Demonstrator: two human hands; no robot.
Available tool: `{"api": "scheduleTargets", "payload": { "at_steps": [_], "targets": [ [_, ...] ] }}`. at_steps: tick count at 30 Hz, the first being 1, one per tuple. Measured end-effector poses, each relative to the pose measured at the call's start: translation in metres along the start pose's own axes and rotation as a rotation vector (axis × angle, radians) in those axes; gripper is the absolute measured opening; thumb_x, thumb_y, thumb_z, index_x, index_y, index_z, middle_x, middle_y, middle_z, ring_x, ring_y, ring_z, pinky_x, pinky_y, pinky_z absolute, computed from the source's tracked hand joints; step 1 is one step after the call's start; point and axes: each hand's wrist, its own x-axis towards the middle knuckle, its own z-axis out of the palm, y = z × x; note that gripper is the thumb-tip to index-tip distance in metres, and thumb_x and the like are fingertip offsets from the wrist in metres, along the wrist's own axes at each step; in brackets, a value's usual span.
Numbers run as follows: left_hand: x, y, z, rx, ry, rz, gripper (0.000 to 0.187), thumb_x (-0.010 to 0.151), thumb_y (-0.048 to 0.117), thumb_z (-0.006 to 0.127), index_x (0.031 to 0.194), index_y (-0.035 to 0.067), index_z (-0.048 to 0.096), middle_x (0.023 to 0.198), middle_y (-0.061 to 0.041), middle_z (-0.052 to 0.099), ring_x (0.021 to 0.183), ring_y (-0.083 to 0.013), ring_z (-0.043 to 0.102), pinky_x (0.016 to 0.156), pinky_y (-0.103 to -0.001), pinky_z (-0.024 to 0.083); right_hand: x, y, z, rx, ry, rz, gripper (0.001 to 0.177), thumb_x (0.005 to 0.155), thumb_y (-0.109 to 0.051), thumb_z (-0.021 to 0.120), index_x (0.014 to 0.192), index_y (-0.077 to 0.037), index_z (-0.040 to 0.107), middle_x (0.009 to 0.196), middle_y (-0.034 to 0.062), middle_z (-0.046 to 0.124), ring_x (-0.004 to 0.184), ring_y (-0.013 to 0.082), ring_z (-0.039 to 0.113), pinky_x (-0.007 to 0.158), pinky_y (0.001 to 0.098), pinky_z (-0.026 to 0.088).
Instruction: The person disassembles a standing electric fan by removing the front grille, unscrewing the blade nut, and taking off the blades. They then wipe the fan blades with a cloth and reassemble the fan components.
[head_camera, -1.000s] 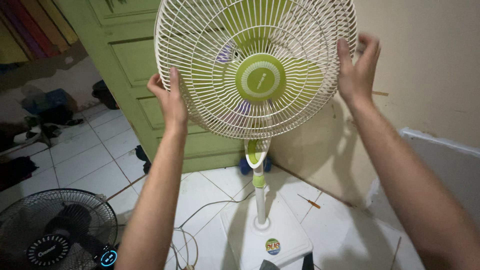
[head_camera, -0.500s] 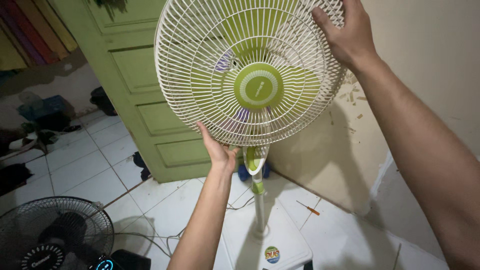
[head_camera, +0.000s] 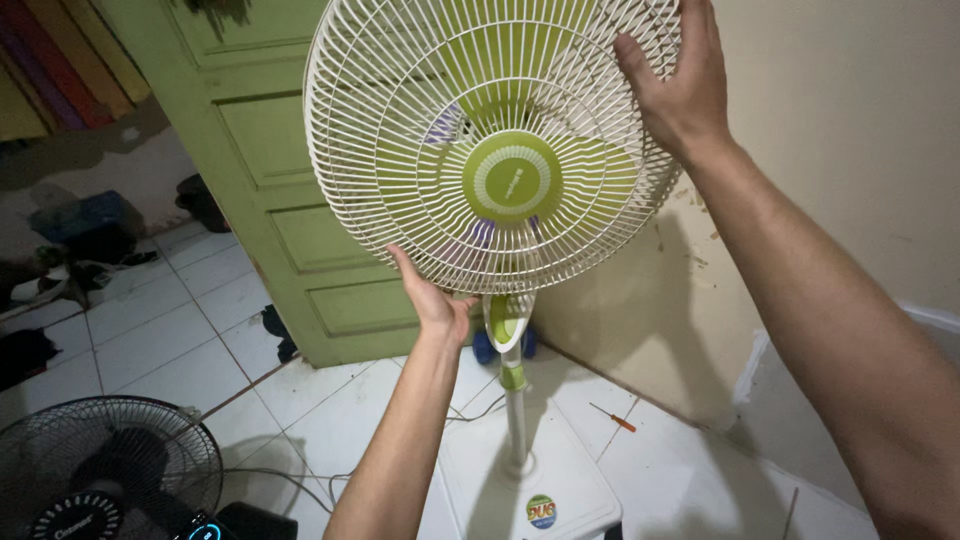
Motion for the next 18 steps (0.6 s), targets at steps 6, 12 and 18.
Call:
{"api": "scheduleTargets", "payload": {
  "at_steps": [6,12,18],
  "targets": [
    [0.0014,0.0006,0.0004,-0.007,-0.004,-0.001,0.111,0.072,0.091,0.031,0.162,0.03,0.006,0.169,-0.014,0.017,0.152,-0.0487,0.018,0.105,-0.089,0.017,-0.0012,0.0095,0.0058,-0.127,0.074,0.022,0.086,0.109,-0.073,0.062,0.166,-0.016,0.034,0.16,0.0186,0.033,0.15,0.0381,0.034,0.126,0.0602,0.036],
    [0.0012,0.0008,-0.0007,-0.02,-0.037,0.0,0.11,0.073,0.09,0.031,0.162,0.03,0.009,0.168,-0.013,0.02,0.152,-0.047,0.021,0.106,-0.088,0.019,-0.0025,0.0061,0.006,-0.169,0.092,0.059,0.083,0.105,-0.069,0.061,0.165,-0.016,0.039,0.155,0.0172,0.036,0.15,0.037,0.034,0.124,0.0614,0.031],
    [0.0021,0.0004,-0.004,-0.054,-0.063,-0.014,0.11,0.074,0.091,0.033,0.162,0.027,0.014,0.168,-0.014,0.024,0.152,-0.046,0.024,0.107,-0.086,0.021,-0.0028,0.0009,0.004,-0.091,0.11,0.013,0.078,0.106,-0.064,0.064,0.157,-0.011,0.038,0.154,0.0175,0.039,0.149,0.0353,0.04,0.124,0.0562,0.038]
  ]
}}
